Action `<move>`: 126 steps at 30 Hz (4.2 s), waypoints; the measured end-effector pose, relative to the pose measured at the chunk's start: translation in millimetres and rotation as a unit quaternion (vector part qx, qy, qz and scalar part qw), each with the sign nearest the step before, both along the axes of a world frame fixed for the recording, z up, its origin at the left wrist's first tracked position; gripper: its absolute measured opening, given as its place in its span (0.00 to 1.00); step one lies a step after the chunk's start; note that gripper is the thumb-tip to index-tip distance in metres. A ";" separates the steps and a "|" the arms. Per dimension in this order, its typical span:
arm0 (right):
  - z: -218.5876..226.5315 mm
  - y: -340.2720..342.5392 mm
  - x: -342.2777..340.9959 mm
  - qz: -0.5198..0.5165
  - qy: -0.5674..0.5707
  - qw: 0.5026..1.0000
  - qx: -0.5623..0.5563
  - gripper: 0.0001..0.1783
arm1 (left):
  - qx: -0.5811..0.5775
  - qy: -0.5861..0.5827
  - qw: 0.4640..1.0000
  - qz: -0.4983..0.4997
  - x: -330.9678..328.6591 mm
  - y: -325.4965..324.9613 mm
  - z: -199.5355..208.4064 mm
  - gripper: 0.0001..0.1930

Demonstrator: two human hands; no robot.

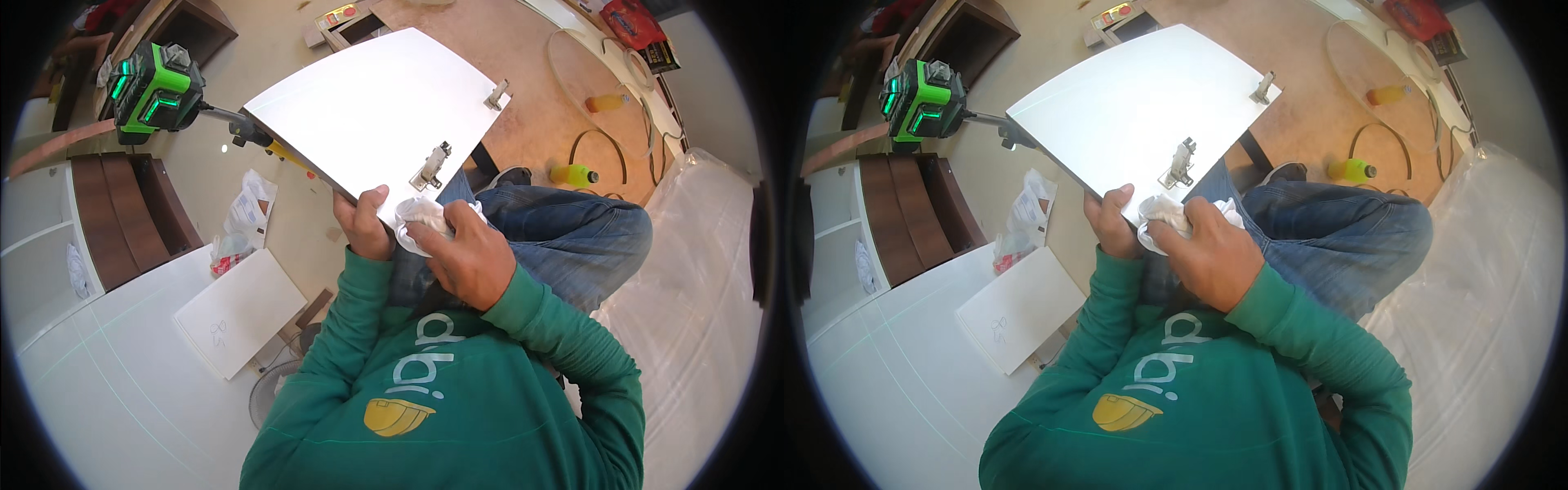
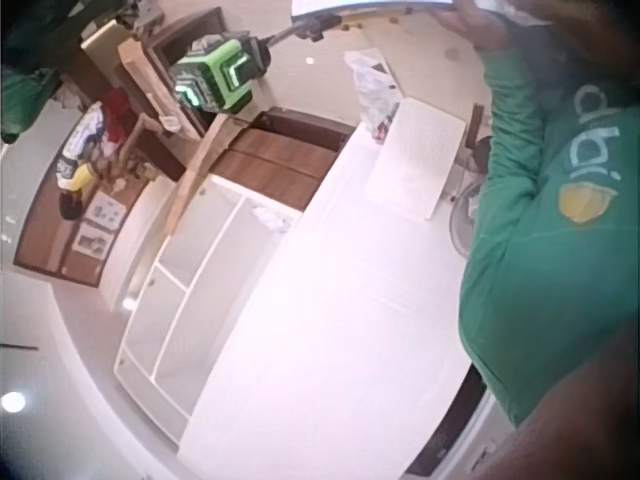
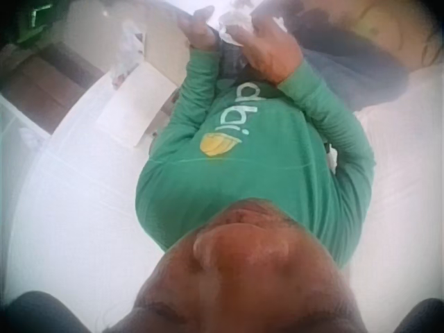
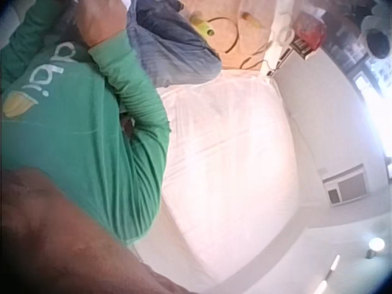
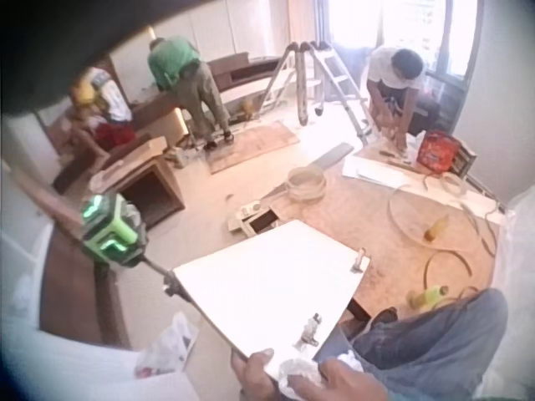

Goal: The person attaches hinges to a white cabinet door and wipes the surface with a cloth. They then handle a long wooden trim piece, wiping it and inspecting it closely.

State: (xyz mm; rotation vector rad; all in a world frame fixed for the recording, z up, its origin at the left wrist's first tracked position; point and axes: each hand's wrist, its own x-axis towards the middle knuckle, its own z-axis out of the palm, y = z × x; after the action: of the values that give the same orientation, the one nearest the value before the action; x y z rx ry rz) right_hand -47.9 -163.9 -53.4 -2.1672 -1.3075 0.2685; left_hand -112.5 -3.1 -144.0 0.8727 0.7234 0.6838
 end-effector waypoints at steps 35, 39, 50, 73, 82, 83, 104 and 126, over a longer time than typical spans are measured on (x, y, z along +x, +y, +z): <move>-34.3 -17.5 38.7 -0.007 0.031 1.000 -0.004 0.31 | 0.005 -0.032 0.998 0.051 1.9 -5.5 -17.4 0.29; -41.5 -11.8 22.8 -0.008 0.049 0.999 0.011 0.31 | -0.014 -0.032 0.998 0.052 1.4 -4.9 -15.8 0.30; -45.5 -17.3 19.7 0.045 0.012 0.998 0.046 0.31 | -0.039 -0.023 0.996 0.073 5.2 -11.2 -8.4 0.29; -49.5 -10.1 22.5 0.082 0.141 0.984 0.077 0.33 | 0.014 -0.022 0.999 0.022 0.0 -3.3 -23.0 0.34; -66.1 -13.0 34.8 0.044 0.109 0.991 0.070 0.33 | -0.024 -0.058 0.998 -0.002 6.0 -1.3 -25.7 0.34; -64.4 -13.6 31.7 0.050 0.107 0.990 0.080 0.33 | -0.025 -0.066 0.997 0.000 8.4 -1.6 -24.8 0.34; -56.1 -8.0 15.1 0.098 0.037 0.991 0.077 0.28 | -0.048 -0.039 0.998 0.019 14.6 -4.6 -16.6 0.33; -65.8 -36.5 73.9 -0.045 0.029 0.998 0.036 0.24 | 0.005 -0.042 0.999 -0.007 10.1 -5.3 -31.8 0.34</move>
State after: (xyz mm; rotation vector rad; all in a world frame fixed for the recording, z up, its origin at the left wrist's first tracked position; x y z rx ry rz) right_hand 25.9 -200.4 -119.2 -2.1366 -1.1662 0.2420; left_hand -102.5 -8.5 -175.8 0.8533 0.6389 0.7076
